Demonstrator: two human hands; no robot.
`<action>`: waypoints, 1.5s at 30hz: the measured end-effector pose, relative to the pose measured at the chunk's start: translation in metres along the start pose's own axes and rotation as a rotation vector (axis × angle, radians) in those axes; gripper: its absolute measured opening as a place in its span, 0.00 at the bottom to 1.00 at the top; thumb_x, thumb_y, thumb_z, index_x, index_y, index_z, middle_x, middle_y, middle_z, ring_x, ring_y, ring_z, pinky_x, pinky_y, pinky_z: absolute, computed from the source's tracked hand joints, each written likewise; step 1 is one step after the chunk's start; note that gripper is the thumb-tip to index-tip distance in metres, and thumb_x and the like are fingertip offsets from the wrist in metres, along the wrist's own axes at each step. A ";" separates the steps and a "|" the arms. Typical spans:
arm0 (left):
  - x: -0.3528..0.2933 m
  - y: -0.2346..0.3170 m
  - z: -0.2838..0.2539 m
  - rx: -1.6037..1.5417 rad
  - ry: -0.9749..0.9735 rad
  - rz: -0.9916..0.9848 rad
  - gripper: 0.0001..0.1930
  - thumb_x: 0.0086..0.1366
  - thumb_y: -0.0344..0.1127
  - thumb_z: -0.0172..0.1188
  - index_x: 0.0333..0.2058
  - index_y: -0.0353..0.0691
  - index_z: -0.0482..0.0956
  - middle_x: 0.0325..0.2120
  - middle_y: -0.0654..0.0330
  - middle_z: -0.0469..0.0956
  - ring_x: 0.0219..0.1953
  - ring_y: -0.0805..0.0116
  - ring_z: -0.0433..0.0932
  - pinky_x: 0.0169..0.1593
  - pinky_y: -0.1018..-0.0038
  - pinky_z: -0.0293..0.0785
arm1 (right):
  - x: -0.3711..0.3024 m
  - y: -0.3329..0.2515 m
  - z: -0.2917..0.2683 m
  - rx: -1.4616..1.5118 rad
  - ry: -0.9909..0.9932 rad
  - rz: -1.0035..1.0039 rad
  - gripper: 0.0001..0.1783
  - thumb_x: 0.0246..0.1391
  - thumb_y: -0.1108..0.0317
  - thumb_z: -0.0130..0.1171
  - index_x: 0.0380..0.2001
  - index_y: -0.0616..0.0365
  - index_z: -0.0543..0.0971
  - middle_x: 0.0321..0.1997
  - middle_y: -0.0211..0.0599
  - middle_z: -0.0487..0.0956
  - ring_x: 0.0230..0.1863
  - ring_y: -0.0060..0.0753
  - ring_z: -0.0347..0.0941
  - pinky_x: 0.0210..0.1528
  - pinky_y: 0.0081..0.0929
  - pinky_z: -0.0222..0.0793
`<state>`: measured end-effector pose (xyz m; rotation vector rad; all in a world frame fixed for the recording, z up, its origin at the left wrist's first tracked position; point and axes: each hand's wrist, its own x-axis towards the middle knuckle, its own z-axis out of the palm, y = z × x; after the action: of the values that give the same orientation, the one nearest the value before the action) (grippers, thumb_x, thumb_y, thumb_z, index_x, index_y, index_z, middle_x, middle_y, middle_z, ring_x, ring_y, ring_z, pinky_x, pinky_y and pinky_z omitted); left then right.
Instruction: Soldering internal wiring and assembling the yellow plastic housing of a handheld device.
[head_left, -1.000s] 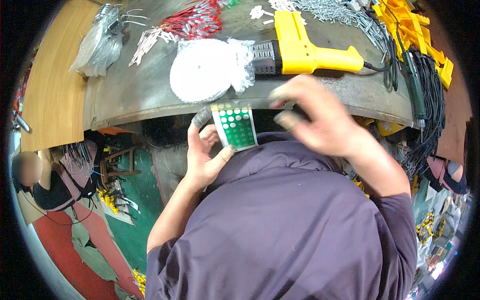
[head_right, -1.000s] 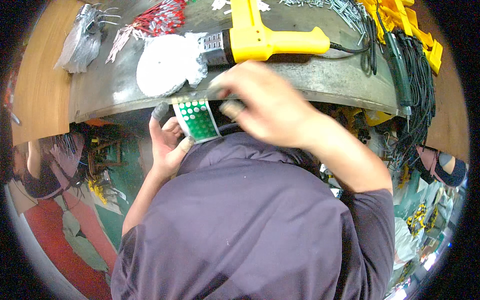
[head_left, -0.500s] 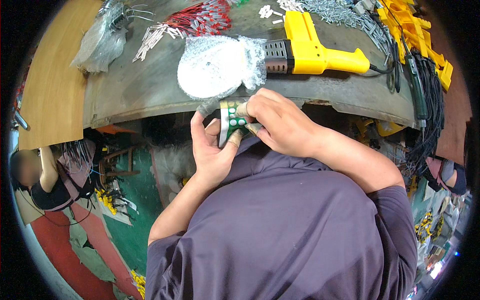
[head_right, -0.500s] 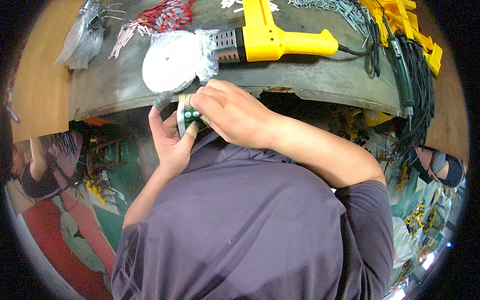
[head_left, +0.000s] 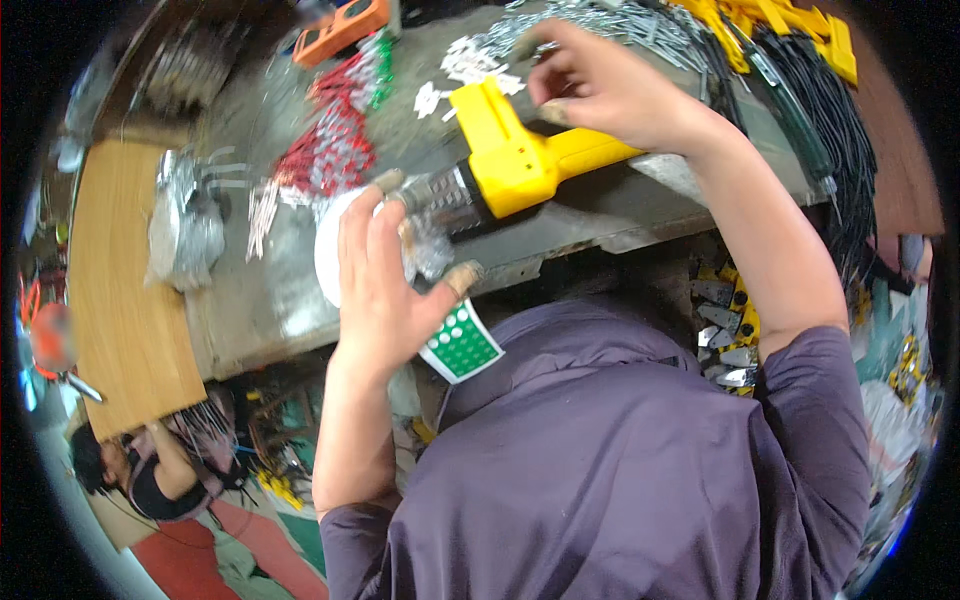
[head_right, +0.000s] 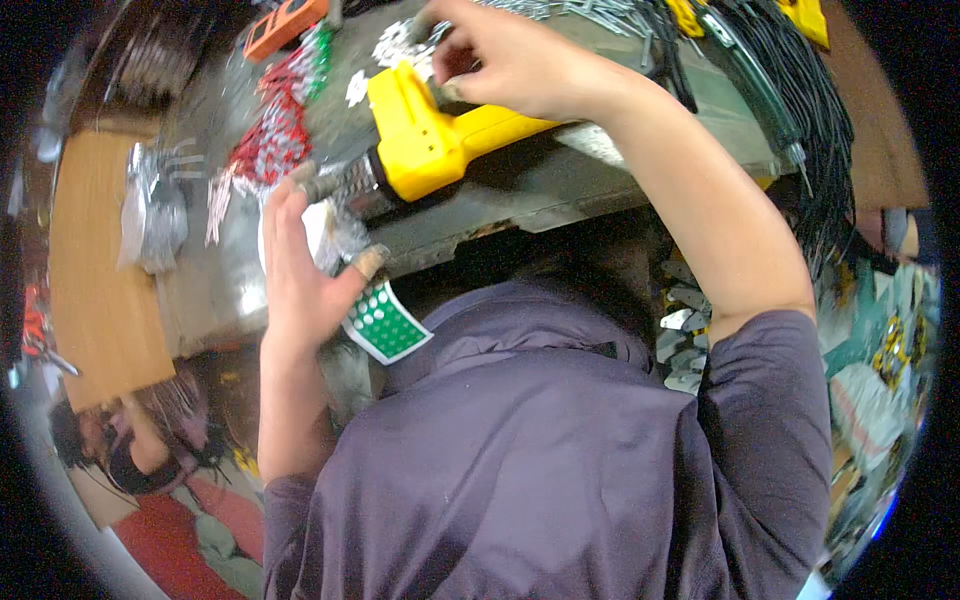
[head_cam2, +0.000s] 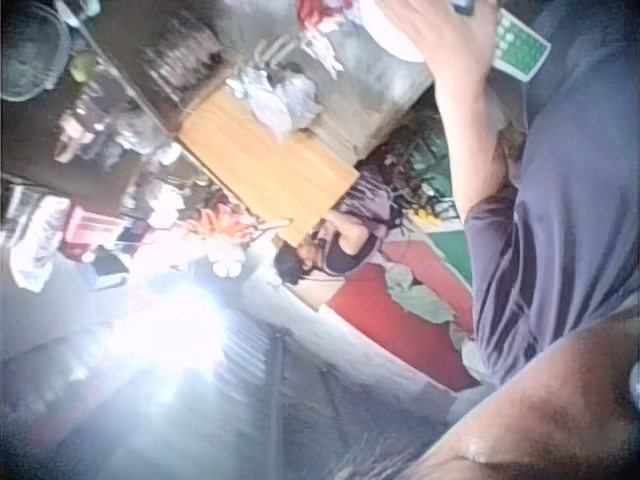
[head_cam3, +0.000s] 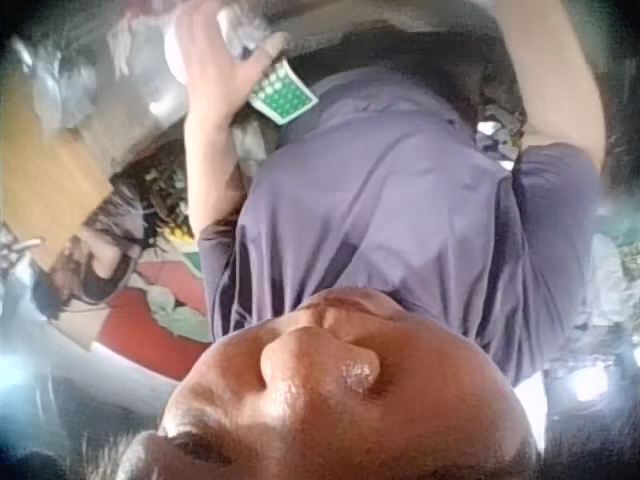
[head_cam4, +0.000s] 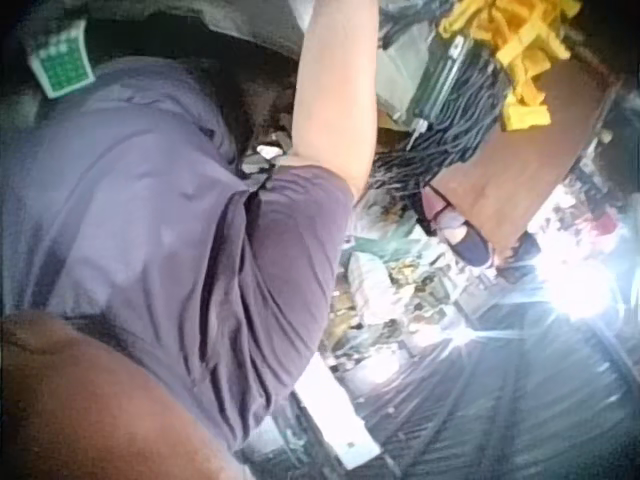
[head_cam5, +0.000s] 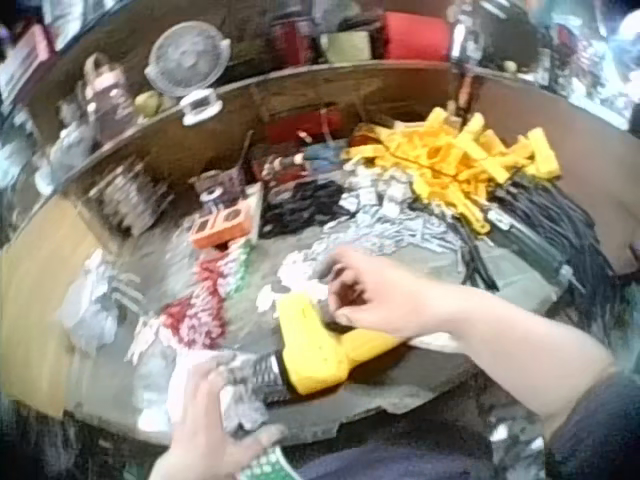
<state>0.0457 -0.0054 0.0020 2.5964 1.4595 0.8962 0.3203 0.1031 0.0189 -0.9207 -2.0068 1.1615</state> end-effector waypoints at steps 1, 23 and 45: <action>0.014 -0.005 0.003 -0.019 -0.041 0.011 0.41 0.37 0.35 0.74 0.51 0.33 0.63 0.52 0.42 0.66 0.52 0.40 0.67 0.57 0.55 0.63 | 0.003 0.003 -0.002 -0.036 -0.015 0.031 0.26 0.50 0.78 0.55 0.53 0.58 0.63 0.33 0.31 0.73 0.38 0.23 0.69 0.44 0.23 0.67; 0.037 -0.017 0.017 -0.129 -0.284 -0.252 0.48 0.34 0.40 0.80 0.54 0.30 0.62 0.44 0.46 0.73 0.46 0.46 0.74 0.49 0.59 0.70 | -0.037 -0.036 0.007 -0.021 0.032 -0.028 0.18 0.49 0.74 0.53 0.45 0.67 0.67 0.44 0.60 0.74 0.50 0.59 0.70 0.53 0.46 0.65; -0.094 -0.070 -0.142 -0.921 -0.272 -0.516 0.35 0.54 0.37 0.69 0.58 0.37 0.64 0.48 0.50 0.74 0.52 0.54 0.74 0.56 0.61 0.69 | -0.026 -0.084 -0.109 -0.779 0.414 -0.513 0.22 0.64 0.74 0.45 0.61 0.63 0.63 0.64 0.48 0.65 0.65 0.40 0.61 0.68 0.36 0.53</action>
<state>-0.1158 -0.0750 0.0560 1.5142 1.1499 0.8193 0.3998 0.1000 0.1335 -0.8175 -2.1515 -0.1175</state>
